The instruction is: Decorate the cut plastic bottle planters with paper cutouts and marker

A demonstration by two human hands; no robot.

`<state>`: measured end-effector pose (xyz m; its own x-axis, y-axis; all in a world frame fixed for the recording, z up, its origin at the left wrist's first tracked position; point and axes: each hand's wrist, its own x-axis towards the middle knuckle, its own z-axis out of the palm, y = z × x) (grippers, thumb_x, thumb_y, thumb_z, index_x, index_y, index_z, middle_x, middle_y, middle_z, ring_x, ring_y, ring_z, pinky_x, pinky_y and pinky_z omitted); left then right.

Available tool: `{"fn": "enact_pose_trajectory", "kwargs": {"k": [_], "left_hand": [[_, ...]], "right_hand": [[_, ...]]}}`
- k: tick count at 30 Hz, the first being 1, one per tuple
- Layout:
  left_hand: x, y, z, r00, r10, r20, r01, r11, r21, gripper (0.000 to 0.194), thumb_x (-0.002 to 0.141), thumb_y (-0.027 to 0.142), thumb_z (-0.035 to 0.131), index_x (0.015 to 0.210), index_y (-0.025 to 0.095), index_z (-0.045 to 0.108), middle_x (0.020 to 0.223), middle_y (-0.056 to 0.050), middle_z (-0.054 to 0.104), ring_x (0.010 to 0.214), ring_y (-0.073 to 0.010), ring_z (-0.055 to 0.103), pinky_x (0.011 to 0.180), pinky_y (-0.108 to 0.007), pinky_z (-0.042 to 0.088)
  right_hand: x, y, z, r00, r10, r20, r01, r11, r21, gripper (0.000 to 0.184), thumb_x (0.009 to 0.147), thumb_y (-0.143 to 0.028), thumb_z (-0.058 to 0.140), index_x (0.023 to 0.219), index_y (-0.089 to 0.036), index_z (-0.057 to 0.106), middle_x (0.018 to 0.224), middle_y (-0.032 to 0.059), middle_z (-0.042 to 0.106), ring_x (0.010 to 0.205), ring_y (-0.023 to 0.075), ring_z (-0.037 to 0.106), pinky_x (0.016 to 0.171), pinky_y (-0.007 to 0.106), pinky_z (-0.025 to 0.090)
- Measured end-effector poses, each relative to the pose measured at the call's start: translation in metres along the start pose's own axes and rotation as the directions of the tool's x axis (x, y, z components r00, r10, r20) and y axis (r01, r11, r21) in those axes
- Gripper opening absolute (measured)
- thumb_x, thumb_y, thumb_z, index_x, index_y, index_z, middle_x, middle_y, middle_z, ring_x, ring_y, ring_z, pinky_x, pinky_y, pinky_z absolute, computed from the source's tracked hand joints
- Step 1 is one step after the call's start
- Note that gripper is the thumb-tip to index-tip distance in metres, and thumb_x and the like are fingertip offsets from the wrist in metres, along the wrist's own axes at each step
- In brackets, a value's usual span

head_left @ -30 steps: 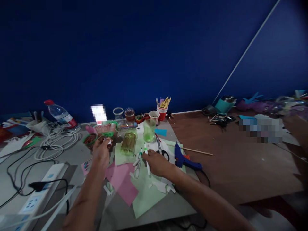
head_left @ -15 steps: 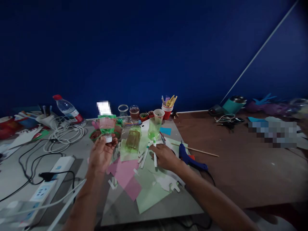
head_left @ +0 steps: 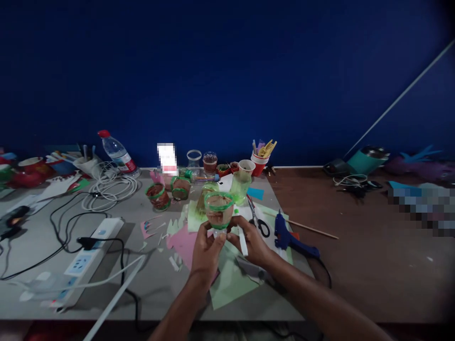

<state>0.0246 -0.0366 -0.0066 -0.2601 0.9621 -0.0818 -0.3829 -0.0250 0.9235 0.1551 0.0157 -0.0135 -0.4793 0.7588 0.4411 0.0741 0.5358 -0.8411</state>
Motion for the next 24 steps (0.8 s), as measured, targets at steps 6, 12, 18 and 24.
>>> {"fn": "enact_pose_trajectory", "kwargs": {"k": [6,12,18,24], "left_hand": [[0.0,-0.012,-0.003,0.997,0.054,-0.046,-0.048,0.992,0.116,0.036,0.069,0.037,0.069,0.097,0.023,0.052,0.082,-0.002,0.066,0.071,-0.0162,0.064,0.068,-0.029,0.049],[-0.008,-0.026,-0.008,0.988,0.153,-0.004,-0.134,0.881,0.453,0.034,0.071,0.027,0.068,0.101,0.025,0.052,0.074,-0.001,0.057,0.06,-0.0141,0.054,0.055,-0.025,0.043],[-0.023,-0.007,-0.019,0.982,0.063,0.176,-0.165,0.73,0.663,0.025,0.077,0.025,0.057,0.102,0.021,0.054,0.068,0.0,0.058,0.064,-0.0161,0.057,0.061,-0.027,0.045],[0.018,0.034,-0.097,0.943,0.33,0.044,-0.149,0.298,0.943,0.027,0.082,0.033,0.045,0.098,0.018,0.06,0.095,-0.01,0.064,0.083,-0.0231,0.061,0.075,-0.035,0.048]], "right_hand": [[0.001,-0.001,-0.001,0.999,0.024,-0.036,-0.02,0.996,0.092,0.028,0.088,-0.044,0.05,0.101,-0.019,0.05,0.088,0.0049,0.055,0.082,0.0164,0.056,0.075,0.029,0.048],[0.002,-0.004,0.003,0.994,0.107,-0.022,-0.1,0.973,0.208,0.04,0.079,-0.044,0.062,0.108,-0.02,0.046,0.09,0.0041,0.056,0.081,0.0161,0.056,0.074,0.029,0.049],[0.001,-0.001,0.005,0.983,0.185,0.014,-0.178,0.916,0.359,0.032,0.085,-0.041,0.056,0.107,-0.021,0.047,0.077,0.001,0.053,0.067,0.0129,0.053,0.06,0.025,0.045],[0.002,-0.004,0.004,0.988,0.152,-0.004,-0.138,0.909,0.394,0.031,0.086,-0.04,0.055,0.108,-0.021,0.046,0.081,0.0021,0.053,0.068,0.0122,0.052,0.058,0.024,0.042]]}}
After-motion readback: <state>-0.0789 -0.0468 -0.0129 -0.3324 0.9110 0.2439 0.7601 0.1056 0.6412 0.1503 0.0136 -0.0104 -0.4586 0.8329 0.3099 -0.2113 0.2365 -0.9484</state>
